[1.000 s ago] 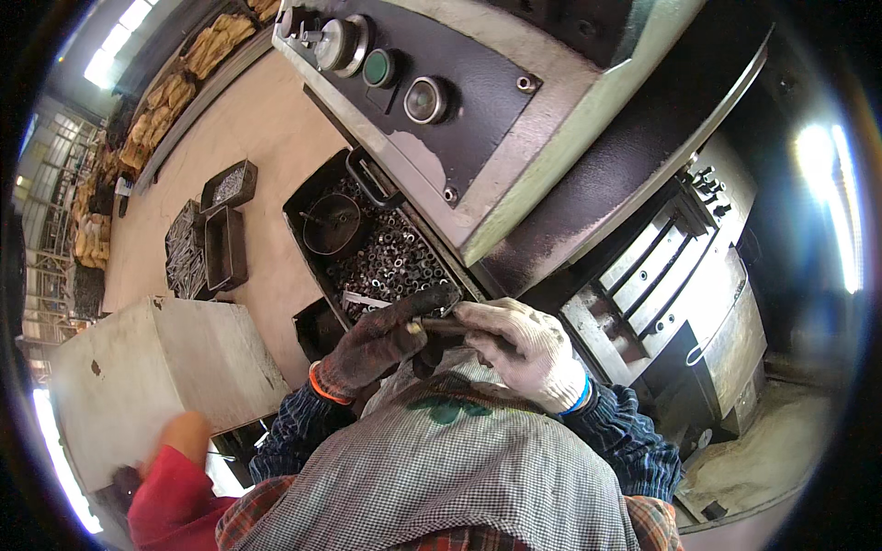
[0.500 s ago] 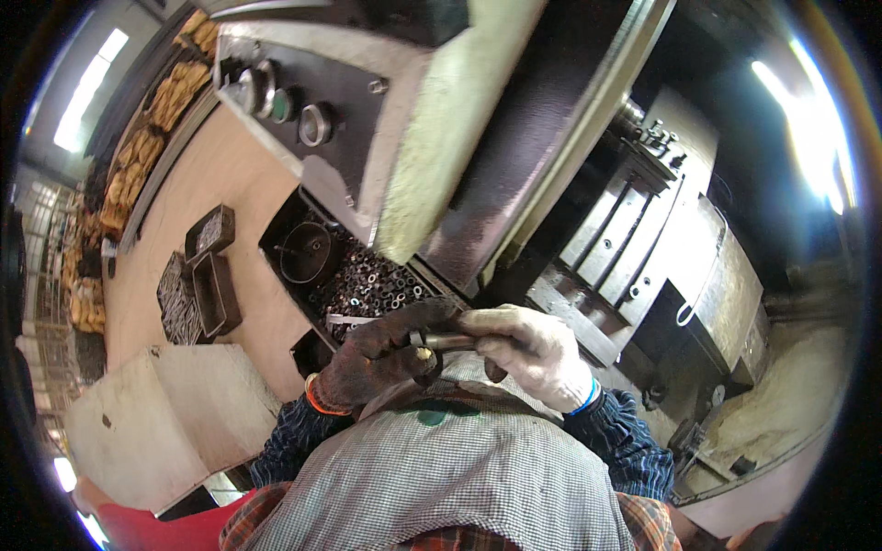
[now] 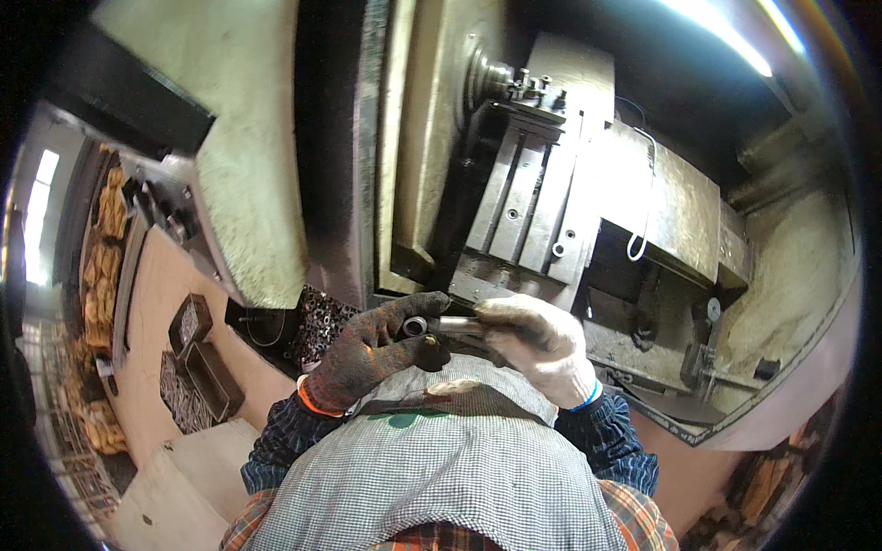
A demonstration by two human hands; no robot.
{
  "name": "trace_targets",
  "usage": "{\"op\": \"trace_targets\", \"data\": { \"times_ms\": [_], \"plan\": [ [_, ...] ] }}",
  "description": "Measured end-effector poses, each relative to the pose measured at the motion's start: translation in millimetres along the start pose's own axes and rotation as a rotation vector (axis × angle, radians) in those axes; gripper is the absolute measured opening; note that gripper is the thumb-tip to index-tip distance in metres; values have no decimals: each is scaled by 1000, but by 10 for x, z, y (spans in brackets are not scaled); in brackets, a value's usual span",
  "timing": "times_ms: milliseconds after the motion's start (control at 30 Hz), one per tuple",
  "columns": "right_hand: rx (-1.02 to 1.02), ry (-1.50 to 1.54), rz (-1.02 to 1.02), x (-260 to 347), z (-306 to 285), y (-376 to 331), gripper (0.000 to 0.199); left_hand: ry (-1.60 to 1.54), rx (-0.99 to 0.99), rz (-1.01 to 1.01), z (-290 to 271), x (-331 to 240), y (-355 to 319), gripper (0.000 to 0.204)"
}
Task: The person uses a hammer to tap a cylindrical metal component inside a machine, then moves to a tray of small metal parts and repeatedly picks up and places items into a lathe-like machine. The person handles the parts one at a time and adjusts the machine interior.
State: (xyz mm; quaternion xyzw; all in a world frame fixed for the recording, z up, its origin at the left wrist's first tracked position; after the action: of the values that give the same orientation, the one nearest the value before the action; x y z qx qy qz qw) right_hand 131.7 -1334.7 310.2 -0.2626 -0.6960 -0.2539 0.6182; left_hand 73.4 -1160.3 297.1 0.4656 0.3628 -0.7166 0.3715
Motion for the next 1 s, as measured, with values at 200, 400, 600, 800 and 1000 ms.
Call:
{"op": "trace_targets", "data": {
  "times_ms": [200, 400, 600, 800, 1000],
  "plan": [
    [75, -414, -189, 271, 93, 147, 33, 244, 102, -51, -71, -4, 125, 58],
    [-2, -456, -205, 250, 31, 184, 36, -157, 188, -92, -107, 155, 235, 63],
    [41, -577, -151, 237, -34, 158, 36, 77, 207, -88, -104, 76, 351, 52],
    [-52, -586, -166, 202, -184, 180, 34, 279, 156, -65, -110, 17, 566, 46],
    [-243, -328, -132, -42, -356, 227, 30, 129, 74, 4, -153, -34, 848, 43]
  ]
}}
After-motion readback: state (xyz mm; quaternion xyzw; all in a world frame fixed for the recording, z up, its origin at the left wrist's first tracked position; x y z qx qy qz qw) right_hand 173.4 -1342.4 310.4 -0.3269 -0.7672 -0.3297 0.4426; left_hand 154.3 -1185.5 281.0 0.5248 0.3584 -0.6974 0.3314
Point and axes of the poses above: each hand's wrist, its own y-axis towards the middle knuckle, its own z-axis out of the palm, x = y × z, the point moved 9 cm from there along y, towards the middle knuckle, and after that the axes turned 15 degrees about x, right-handed, at the moved point
